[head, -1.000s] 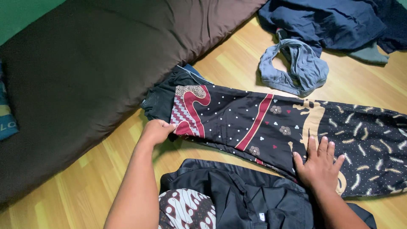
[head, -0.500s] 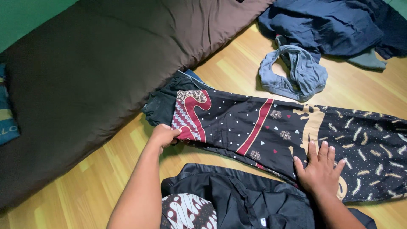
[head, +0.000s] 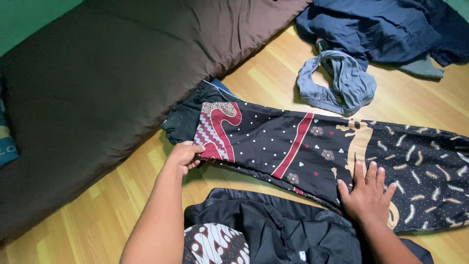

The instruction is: Folding various items of laundry including pants and shirts on the floor.

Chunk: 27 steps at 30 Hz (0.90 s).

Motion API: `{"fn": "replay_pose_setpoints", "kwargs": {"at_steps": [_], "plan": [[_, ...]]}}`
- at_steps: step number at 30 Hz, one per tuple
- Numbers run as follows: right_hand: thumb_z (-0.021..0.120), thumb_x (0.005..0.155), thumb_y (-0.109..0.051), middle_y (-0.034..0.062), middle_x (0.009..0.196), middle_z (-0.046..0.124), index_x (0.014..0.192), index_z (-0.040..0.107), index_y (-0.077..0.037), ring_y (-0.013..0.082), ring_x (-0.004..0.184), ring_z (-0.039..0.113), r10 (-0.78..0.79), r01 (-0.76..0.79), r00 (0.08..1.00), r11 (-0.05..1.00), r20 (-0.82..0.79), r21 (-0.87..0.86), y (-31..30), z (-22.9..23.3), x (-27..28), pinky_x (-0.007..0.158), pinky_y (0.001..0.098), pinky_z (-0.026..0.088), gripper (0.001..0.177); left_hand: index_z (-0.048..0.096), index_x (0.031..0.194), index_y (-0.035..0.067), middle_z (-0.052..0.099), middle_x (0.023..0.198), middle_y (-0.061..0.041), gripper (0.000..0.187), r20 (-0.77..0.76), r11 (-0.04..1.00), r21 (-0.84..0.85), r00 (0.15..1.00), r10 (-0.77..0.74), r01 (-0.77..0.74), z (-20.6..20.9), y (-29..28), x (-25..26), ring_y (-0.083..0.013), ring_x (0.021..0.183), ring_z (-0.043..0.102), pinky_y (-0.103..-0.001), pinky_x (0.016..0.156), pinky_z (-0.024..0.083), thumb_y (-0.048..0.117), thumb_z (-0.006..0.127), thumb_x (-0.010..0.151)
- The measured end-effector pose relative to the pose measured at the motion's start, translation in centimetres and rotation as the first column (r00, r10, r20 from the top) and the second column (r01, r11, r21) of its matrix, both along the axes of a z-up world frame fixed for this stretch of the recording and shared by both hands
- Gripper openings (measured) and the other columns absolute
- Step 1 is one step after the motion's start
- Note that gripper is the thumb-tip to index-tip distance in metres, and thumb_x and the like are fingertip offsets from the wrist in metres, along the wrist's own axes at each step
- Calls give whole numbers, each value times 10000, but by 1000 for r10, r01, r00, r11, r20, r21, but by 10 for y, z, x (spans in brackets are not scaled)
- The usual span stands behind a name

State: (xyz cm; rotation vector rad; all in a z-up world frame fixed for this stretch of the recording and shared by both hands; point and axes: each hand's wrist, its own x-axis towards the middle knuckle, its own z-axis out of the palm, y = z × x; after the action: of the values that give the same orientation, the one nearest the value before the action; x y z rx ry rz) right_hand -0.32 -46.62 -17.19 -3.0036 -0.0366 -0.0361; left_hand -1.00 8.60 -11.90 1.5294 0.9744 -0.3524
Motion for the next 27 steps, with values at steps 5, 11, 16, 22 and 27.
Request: {"fn": "replay_pose_setpoints", "kwargs": {"at_steps": [5,11,16,22,27], "plan": [[435,891,-666,167,1679,220,1594,318,-197,354,1547,175,0,0,1000,1000,3,7,0,-1,0,1182,660,92,854,704,997,111,689,827,-18,186,-4,999,15,1000,31,-31,14,-8,5,-122,619,583,-296,549,465,213,776,859],[435,887,-666,165,1678,216,1593,312,-195,348,1548,170,-4,4,1000,1000,1,-8,0,-1,0,1178,660,91,857,753,969,66,725,840,-62,187,29,995,0,995,96,-96,-27,17,14,-160,635,621,-345,577,472,198,773,838],[429,887,-668,170,1677,223,1593,312,-190,351,1552,171,9,-9,1000,1000,19,4,0,-2,-2,1180,663,95,860,764,955,10,776,869,-66,224,160,999,33,987,-16,11,-22,24,17,-134,687,692,-300,616,530,163,794,795],[432,883,-673,158,1675,223,1587,312,-200,344,1548,173,9,-9,1000,1000,17,-21,-2,-4,0,1182,656,89,856,717,1067,-51,716,957,-101,473,-21,991,112,997,78,-75,38,-4,64,-217,720,646,-408,605,485,382,789,892],[435,872,-669,147,1676,227,1581,317,-204,339,1545,183,3,-3,999,1000,42,-15,-2,-7,0,1184,654,96,856,667,1142,-68,754,1052,-157,520,-58,994,110,998,23,-17,50,-17,94,-265,860,748,-457,758,601,390,759,914]]}}
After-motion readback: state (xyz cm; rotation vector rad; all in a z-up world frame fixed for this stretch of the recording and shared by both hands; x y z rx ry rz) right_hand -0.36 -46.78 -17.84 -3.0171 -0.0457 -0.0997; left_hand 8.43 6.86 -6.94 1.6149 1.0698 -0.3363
